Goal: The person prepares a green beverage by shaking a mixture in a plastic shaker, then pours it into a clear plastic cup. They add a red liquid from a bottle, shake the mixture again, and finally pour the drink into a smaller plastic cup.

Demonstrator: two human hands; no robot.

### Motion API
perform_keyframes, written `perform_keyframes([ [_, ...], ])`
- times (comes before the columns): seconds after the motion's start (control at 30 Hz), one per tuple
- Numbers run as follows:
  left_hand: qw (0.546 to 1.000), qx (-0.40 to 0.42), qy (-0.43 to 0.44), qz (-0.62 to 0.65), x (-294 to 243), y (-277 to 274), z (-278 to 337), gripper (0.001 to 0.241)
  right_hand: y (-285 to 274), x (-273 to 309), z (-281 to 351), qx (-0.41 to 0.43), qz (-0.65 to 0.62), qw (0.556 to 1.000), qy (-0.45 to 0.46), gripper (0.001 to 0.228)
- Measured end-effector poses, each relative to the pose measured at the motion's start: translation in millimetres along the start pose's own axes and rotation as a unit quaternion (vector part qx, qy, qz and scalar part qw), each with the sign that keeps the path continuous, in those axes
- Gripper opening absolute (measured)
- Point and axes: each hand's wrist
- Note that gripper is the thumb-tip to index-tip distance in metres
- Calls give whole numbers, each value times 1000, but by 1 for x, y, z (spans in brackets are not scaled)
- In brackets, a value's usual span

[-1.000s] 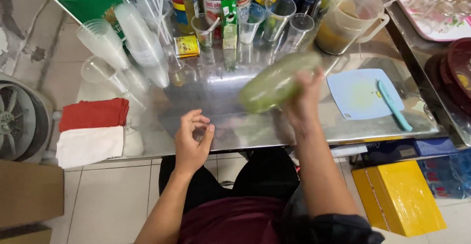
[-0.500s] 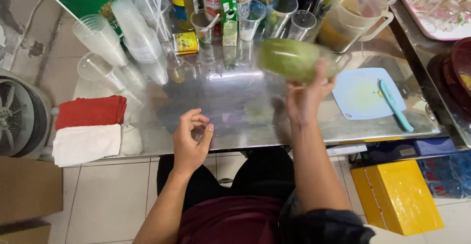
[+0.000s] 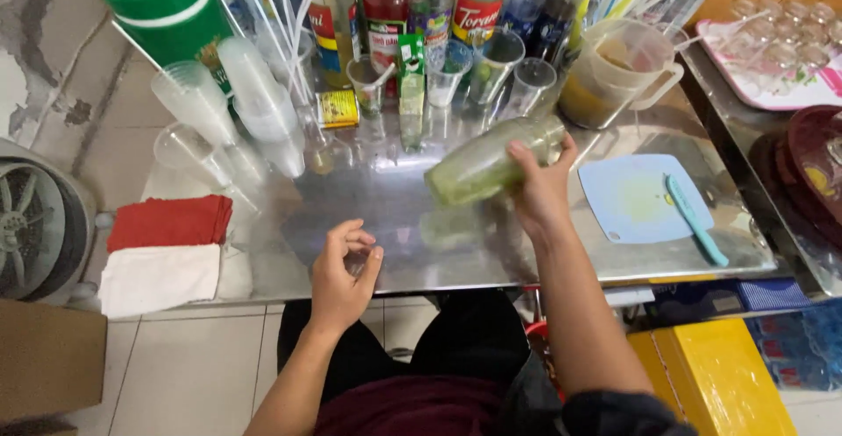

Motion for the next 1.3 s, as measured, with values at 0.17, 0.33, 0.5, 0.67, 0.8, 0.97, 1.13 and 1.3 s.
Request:
perform_keyframes([
  [0.17,1000,-2,-16,3,3,2,2,40,11,-2,-8,10,-275,961,-6,93],
  [0.33,999,20,-18,-22,3,1,1,37,16,-9,14,-7,98,995,-28,111],
  [0.5,999,12,-22,-23,4,4,-1,38,12,-17,2,12,-160,987,-33,84],
  [0.67,999,12,-16,-26,3,5,0,37,15,-24,18,-24,67,997,-10,104],
  [0.8,999,13,-19,-22,5,4,-1,37,-7,-39,-8,18,-172,985,-11,55],
  [0.97,1000,9,-7,-28,4,7,3,38,20,-11,38,3,110,992,-64,101],
  [1.13,1000,4,-22,-12,5,7,0,37,10,-18,17,-25,-208,978,9,69],
  [1.3,999,18,-29,-13,-1,1,-5,37,29,-24,31,28,-3,999,33,94],
])
Point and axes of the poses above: each hand's wrist, its own z-axis away from the middle knuckle, its own y-axis out of the palm, x = y × z, and after that the axes turned 11 degrees about -z, right-handed
